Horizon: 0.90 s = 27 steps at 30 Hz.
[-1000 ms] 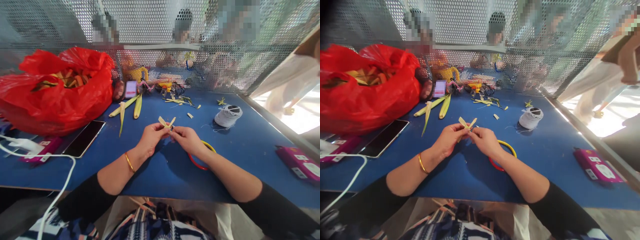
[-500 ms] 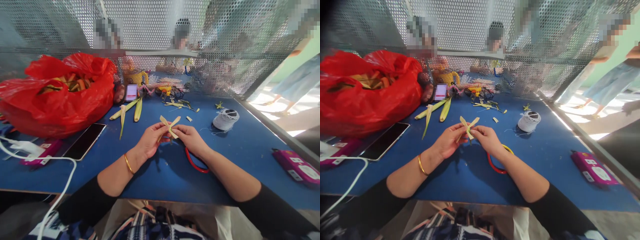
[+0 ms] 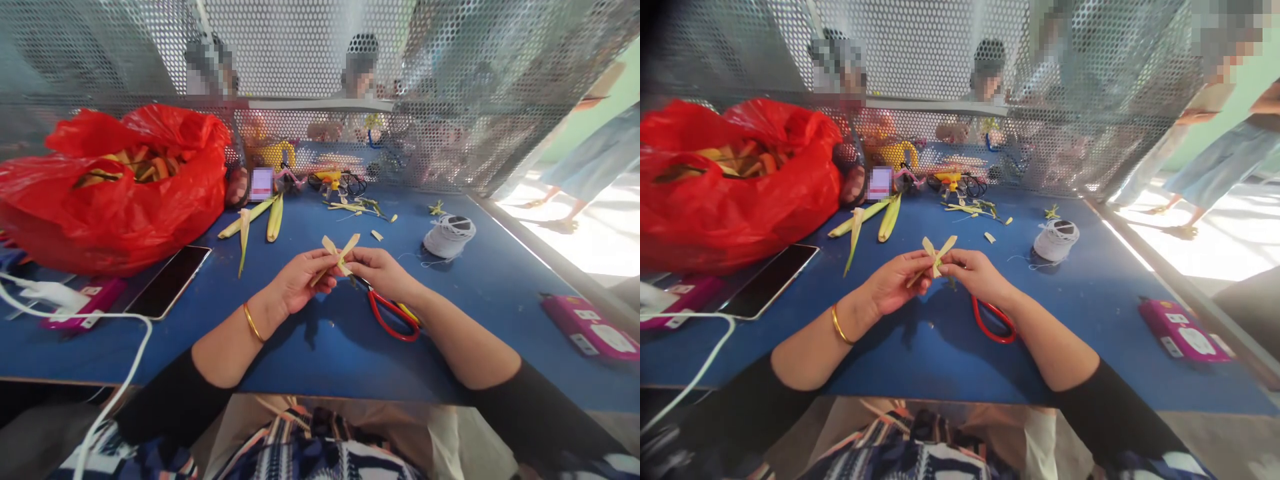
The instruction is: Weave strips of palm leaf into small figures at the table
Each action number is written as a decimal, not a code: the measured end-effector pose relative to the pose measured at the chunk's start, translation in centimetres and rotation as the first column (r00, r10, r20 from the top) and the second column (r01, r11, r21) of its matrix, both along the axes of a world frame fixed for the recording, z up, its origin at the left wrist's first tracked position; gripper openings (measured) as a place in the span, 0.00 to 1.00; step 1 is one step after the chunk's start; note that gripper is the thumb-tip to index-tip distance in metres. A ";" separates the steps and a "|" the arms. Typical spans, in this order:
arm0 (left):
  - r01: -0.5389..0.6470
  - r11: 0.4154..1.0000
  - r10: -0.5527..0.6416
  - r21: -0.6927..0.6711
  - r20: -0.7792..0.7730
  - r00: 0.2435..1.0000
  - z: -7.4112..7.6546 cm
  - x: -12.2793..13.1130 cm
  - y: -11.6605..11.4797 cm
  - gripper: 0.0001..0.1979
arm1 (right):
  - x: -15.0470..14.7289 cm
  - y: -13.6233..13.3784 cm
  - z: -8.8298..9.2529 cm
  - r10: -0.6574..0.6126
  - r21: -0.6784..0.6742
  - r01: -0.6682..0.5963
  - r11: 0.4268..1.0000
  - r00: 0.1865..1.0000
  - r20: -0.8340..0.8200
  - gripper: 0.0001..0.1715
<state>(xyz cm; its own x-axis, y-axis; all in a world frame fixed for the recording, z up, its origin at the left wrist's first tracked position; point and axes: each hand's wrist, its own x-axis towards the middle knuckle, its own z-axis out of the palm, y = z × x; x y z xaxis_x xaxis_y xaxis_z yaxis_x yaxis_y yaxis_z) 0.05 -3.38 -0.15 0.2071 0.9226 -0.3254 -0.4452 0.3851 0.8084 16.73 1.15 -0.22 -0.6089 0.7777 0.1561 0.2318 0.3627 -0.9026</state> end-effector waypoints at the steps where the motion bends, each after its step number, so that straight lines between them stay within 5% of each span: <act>1: -0.020 1.000 0.021 -0.016 0.018 1.000 0.0 0.1 0.0 0.02 | 0.1 0.1 0.0 0.003 0.075 -0.004 0.997 1.000 0.013 0.12; 6: -0.077 0.976 0.104 -0.205 0.129 0.986 0.5 0.0 0.0 0.07 | 0.1 0.2 0.0 -0.028 0.401 -0.012 0.916 0.995 0.093 0.11; 14: 0.082 0.974 -0.027 -0.210 0.252 0.967 0.7 -0.2 0.0 0.13 | 0.1 0.0 -0.5 0.045 0.199 -0.074 0.977 0.988 0.146 0.16; 16: 0.081 0.970 -0.013 -0.230 0.284 0.959 0.8 -0.2 0.0 0.15 | 0.2 0.0 -0.3 0.028 0.409 -0.099 0.907 0.984 0.175 0.14; 18: 0.085 0.965 -0.005 -0.248 0.305 0.952 0.8 -0.2 0.0 0.17 | 0.3 0.0 -0.1 -0.024 0.621 -0.111 0.776 0.979 0.204 0.13; 20: 0.084 0.961 -0.004 -0.262 0.292 0.956 0.9 -0.2 0.0 0.16 | 0.3 0.0 -0.1 -0.069 0.703 -0.108 0.703 0.974 0.218 0.13; 23: 0.025 0.972 0.024 -0.235 0.202 0.979 1.0 -0.1 0.0 0.12 | 0.1 0.2 -0.5 -0.056 0.573 -0.061 0.817 0.981 0.184 0.13; 25: -0.016 0.981 0.046 -0.195 0.148 0.988 1.0 0.1 -0.2 0.11 | 0.0 0.2 -0.9 -0.023 0.358 -0.022 0.933 0.993 0.120 0.13; 27: -0.023 0.985 0.045 -0.171 0.130 0.990 1.0 0.4 -0.4 0.09 | -0.2 0.1 -1.3 -0.032 0.154 0.024 0.988 0.998 0.053 0.14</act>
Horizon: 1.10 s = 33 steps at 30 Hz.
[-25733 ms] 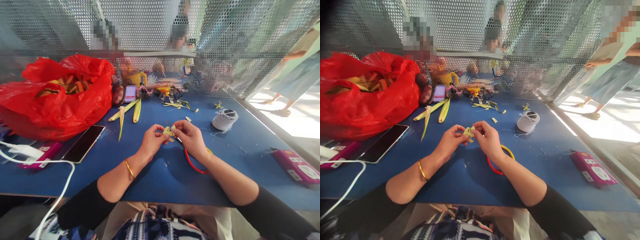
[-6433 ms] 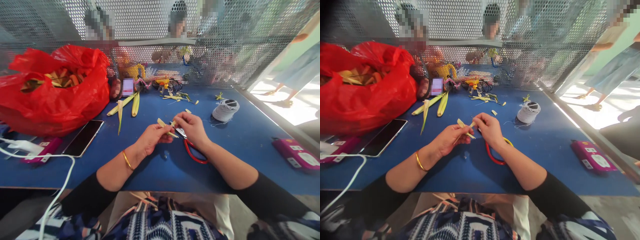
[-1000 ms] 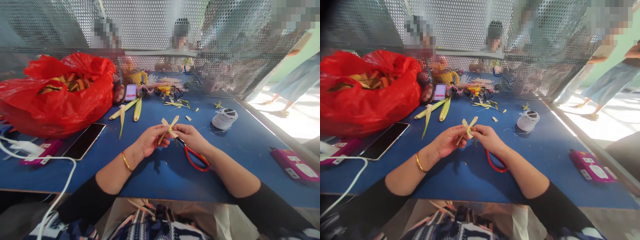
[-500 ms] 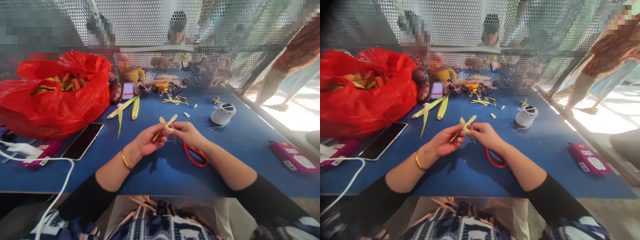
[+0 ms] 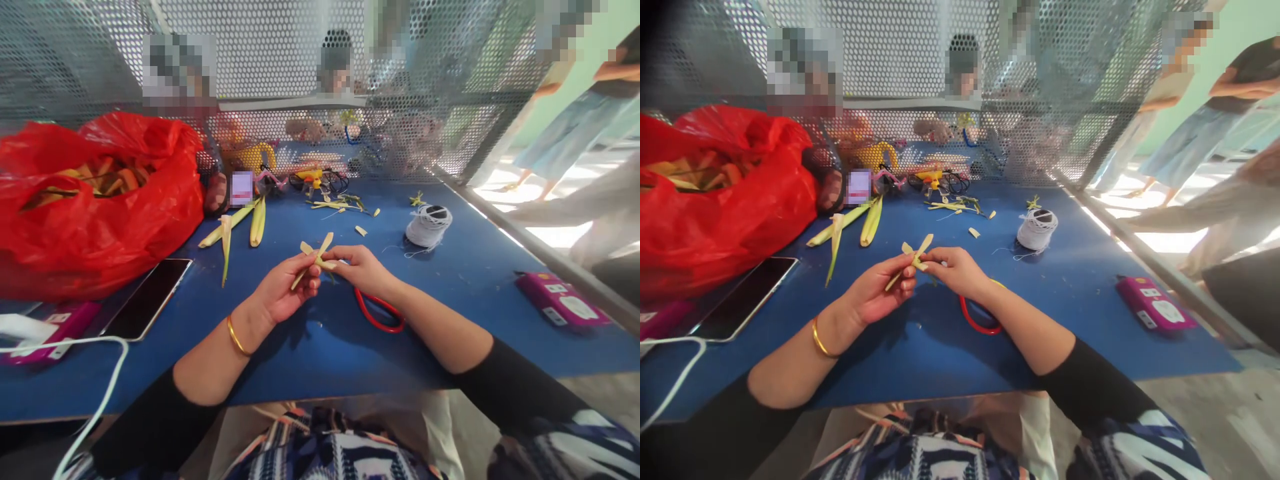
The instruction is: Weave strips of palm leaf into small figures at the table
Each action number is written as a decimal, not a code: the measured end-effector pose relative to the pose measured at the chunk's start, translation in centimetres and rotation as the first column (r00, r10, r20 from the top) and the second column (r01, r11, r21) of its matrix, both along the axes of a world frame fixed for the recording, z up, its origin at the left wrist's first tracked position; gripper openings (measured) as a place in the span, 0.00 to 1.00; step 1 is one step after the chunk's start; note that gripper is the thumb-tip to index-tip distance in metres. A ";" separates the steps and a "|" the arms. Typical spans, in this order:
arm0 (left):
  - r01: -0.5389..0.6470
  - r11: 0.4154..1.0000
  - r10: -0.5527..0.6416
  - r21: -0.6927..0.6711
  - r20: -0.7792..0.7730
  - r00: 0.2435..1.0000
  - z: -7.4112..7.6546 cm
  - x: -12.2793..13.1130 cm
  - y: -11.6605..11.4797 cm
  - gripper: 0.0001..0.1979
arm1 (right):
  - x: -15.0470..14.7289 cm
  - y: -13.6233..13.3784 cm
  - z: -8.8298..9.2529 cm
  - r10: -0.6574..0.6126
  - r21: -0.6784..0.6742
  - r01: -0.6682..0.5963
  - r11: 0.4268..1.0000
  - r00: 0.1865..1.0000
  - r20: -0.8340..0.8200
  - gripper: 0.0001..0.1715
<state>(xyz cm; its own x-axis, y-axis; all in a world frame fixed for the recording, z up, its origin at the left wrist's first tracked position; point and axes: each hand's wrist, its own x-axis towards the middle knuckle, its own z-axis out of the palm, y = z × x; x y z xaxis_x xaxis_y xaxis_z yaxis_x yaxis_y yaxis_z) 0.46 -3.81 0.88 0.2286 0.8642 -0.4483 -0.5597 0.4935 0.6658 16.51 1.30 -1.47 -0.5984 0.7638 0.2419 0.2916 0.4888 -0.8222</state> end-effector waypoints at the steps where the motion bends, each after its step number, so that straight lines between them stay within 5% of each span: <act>1: 0.004 1.000 -0.004 0.006 -0.002 1.000 0.0 0.1 -0.1 0.09 | -0.1 -0.1 -0.2 -0.023 -0.071 0.021 0.997 0.999 -0.030 0.14; 6: -0.010 0.999 0.012 0.045 -0.058 0.998 -0.2 0.5 -0.4 0.07 | -0.4 -0.4 0.0 -0.107 -0.143 0.089 0.986 0.986 -0.127 0.11; 12: 0.031 0.984 0.018 0.173 -0.271 0.962 -0.4 0.6 -0.6 0.07 | 0.0 -0.2 1.5 -0.058 -0.394 -0.076 0.916 0.947 -0.317 0.11; 17: 0.180 0.961 -0.063 0.209 -0.471 0.880 -1.0 0.9 -0.8 0.11 | -0.8 -0.9 0.5 -0.252 -0.399 0.106 0.911 0.908 -0.334 0.10; 24: 0.084 0.921 0.190 0.380 -0.628 0.755 -1.1 0.0 0.3 0.10 | 1.5 2.5 1.0 -0.264 -0.082 0.269 0.960 0.962 0.070 0.12; 26: 0.163 0.903 0.191 0.397 -0.713 0.675 -1.3 -0.3 0.7 0.09 | 2.4 5.1 1.7 -0.373 0.100 0.359 0.928 0.885 0.280 0.11; 30: 0.389 0.874 0.061 0.290 -0.861 0.505 -1.7 -0.5 0.7 0.13 | 2.6 10.6 2.7 -0.597 0.482 0.356 0.800 0.549 0.585 0.16; 33: 0.474 0.856 0.044 0.207 -0.942 0.332 -1.5 -0.6 0.5 0.09 | 1.7 13.9 2.4 -0.602 0.508 0.327 0.797 0.494 0.627 0.16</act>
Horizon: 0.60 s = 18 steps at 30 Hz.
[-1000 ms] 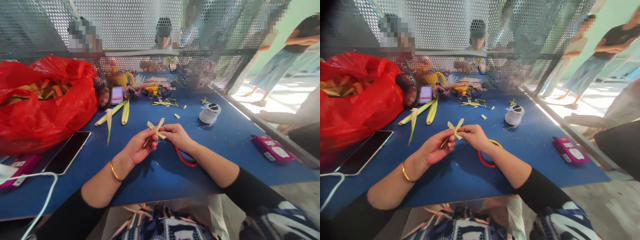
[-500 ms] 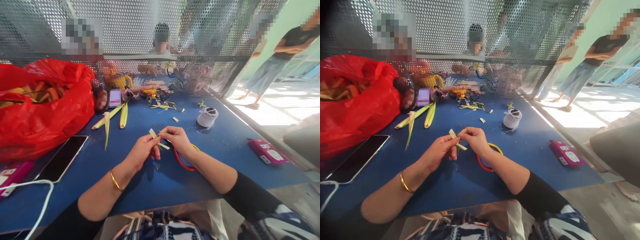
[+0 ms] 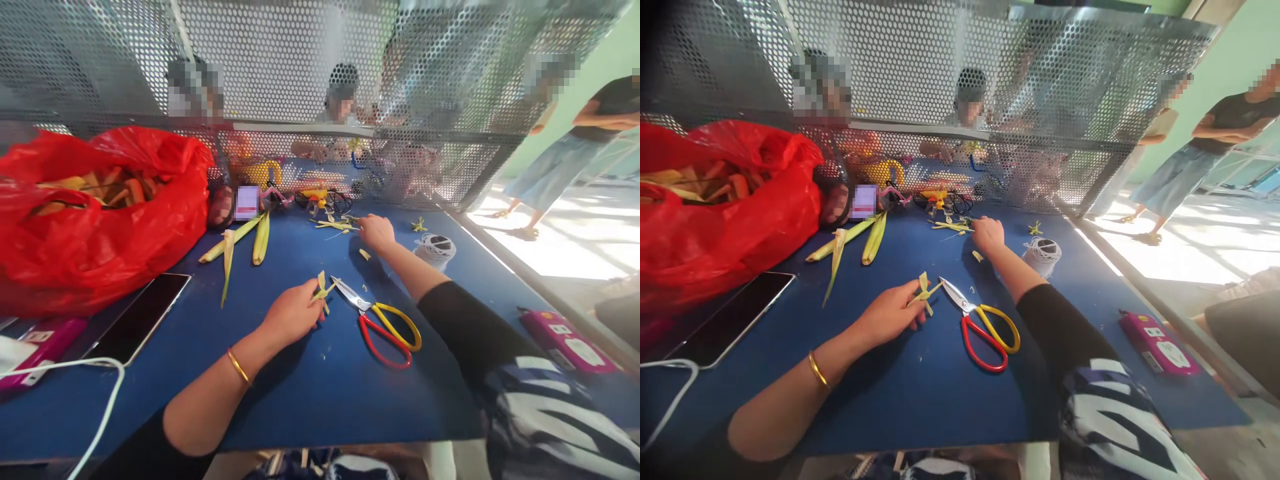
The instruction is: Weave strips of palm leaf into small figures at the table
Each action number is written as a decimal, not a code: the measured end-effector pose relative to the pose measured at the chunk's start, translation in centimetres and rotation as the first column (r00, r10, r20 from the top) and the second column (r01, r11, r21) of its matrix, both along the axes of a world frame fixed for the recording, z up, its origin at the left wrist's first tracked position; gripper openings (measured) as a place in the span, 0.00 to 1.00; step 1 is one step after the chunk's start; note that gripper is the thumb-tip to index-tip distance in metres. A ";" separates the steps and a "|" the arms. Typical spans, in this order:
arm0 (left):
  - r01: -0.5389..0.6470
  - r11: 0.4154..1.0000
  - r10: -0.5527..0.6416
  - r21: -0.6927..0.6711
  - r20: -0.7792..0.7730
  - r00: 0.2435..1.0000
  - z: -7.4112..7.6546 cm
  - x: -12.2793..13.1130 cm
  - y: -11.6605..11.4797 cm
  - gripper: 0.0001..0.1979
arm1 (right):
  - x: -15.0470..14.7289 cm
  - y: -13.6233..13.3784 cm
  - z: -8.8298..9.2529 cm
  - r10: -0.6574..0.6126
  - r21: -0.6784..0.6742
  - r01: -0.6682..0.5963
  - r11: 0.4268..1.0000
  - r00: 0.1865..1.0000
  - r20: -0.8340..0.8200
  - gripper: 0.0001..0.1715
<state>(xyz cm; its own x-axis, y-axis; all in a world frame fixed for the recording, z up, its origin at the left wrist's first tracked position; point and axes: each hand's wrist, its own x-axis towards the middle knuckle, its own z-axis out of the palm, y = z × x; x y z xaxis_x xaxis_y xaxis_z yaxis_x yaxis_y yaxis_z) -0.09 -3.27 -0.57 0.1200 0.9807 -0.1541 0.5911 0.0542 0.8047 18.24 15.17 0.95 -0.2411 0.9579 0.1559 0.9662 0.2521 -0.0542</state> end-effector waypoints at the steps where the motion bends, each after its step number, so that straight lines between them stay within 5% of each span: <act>1: -0.029 0.999 0.031 0.029 -0.066 0.997 0.1 -0.1 0.0 0.09 | -0.3 0.8 -0.2 0.002 -0.008 -0.002 1.000 1.000 0.002 0.16; 4: -0.146 0.981 0.169 0.125 -0.199 0.965 0.5 -0.4 -0.1 0.20 | -1.1 2.5 -1.0 0.015 -0.039 -0.016 0.999 1.000 -0.023 0.15; 8: -0.184 0.976 0.202 0.115 -0.179 0.963 0.9 -1.2 -0.1 0.26 | -1.2 3.3 -1.3 0.013 -0.086 -0.027 0.996 0.987 -0.162 0.14; 11: -0.245 0.958 0.266 0.152 -0.141 0.954 1.4 -2.0 0.0 0.22 | -0.7 2.8 -0.6 -0.024 -0.175 -0.035 0.984 0.946 -0.323 0.10; 15: -0.393 0.871 0.402 0.295 0.032 0.915 2.1 -2.5 1.1 0.05 | 0.4 0.3 0.8 -0.051 -0.292 -0.135 0.947 0.833 -0.550 0.08; 18: -0.361 0.809 0.347 0.463 0.119 0.930 2.8 -1.8 2.7 0.08 | 0.8 -2.6 1.6 -0.038 -0.316 -0.240 0.918 0.740 -0.672 0.10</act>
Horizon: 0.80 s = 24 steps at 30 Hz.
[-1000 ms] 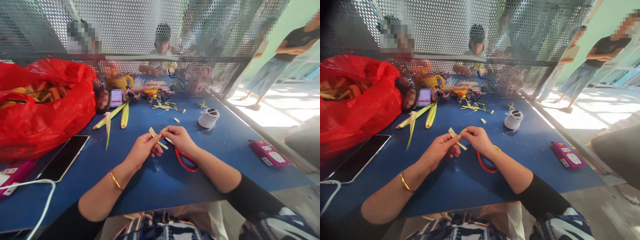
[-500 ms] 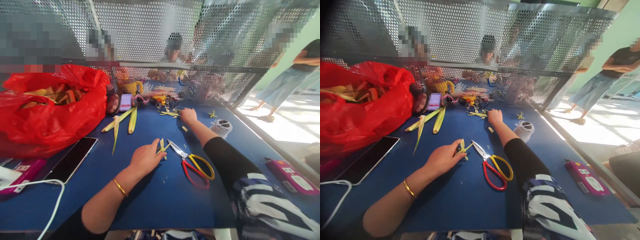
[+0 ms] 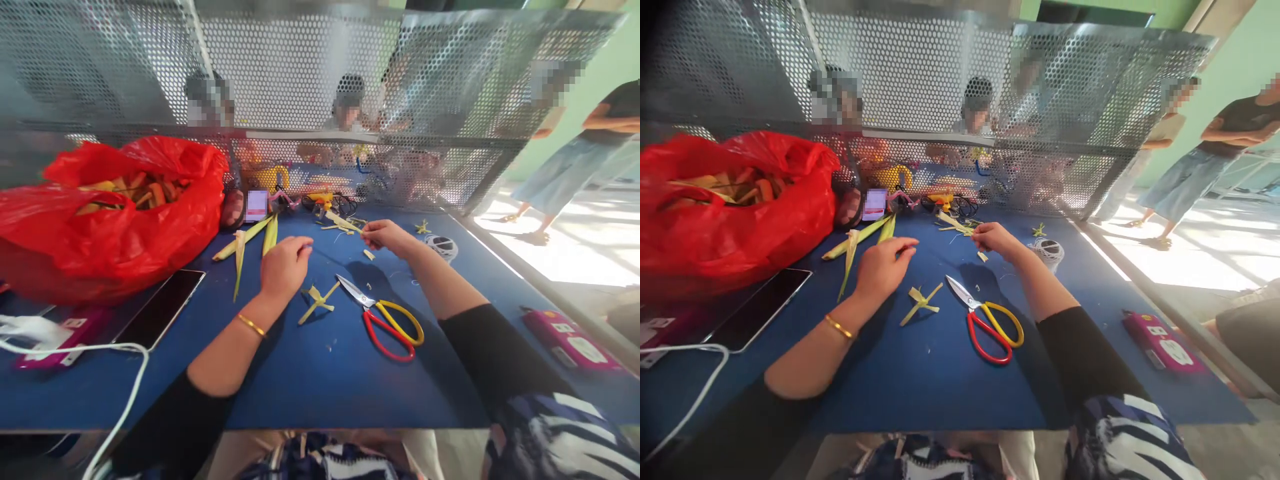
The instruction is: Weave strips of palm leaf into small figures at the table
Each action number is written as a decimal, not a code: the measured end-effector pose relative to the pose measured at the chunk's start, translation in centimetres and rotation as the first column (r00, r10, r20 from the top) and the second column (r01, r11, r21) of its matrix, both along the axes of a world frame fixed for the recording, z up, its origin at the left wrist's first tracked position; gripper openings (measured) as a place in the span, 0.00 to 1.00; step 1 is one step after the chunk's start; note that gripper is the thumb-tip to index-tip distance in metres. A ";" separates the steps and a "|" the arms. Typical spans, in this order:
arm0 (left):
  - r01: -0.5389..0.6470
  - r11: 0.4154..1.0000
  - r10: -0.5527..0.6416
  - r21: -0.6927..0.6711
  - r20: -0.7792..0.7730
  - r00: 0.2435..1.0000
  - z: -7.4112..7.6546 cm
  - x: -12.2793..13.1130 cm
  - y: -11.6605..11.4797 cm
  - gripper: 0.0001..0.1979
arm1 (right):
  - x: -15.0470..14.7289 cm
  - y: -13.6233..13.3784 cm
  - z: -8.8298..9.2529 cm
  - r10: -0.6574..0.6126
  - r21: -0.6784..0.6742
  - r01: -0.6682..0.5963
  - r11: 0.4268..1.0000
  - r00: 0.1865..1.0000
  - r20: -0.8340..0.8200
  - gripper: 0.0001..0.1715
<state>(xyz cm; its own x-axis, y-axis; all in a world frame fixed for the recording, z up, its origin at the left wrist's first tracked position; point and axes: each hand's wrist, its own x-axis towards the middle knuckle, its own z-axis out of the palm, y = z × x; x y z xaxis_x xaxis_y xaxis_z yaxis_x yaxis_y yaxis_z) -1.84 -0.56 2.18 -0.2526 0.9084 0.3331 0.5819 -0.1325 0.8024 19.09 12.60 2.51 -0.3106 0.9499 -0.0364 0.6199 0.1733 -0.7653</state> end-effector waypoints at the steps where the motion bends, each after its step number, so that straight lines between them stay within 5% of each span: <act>1: 0.020 0.999 -0.018 0.049 -0.038 0.999 0.3 0.4 0.6 0.11 | 0.1 -1.0 0.2 0.025 -0.013 -0.025 1.000 0.999 -0.044 0.10; 5: 0.162 0.969 -0.119 0.189 -0.222 0.968 1.2 1.7 2.8 0.17 | 0.5 -4.4 0.6 0.119 -0.055 -0.131 0.990 0.976 -0.181 0.11; 9: 0.220 0.975 -0.207 0.014 -0.285 0.936 0.6 1.3 3.6 0.05 | 1.1 -6.2 0.5 0.206 -0.090 -0.239 0.967 0.939 -0.274 0.11; 11: 0.245 0.962 -0.269 -0.119 -0.260 0.927 -0.1 0.9 3.7 0.07 | 1.2 -6.4 0.1 0.196 -0.081 -0.233 0.969 0.926 -0.322 0.14; 17: 0.238 0.955 -0.275 -0.178 -0.222 0.936 -1.1 1.0 3.6 0.10 | 0.3 -6.5 -1.8 -0.004 0.053 0.029 0.998 0.913 -0.409 0.20; 24: 0.316 0.927 -0.332 -0.201 -0.048 0.942 -1.7 1.4 3.8 0.11 | 0.6 -6.2 -1.4 -0.168 0.207 0.208 0.956 0.966 -0.194 0.18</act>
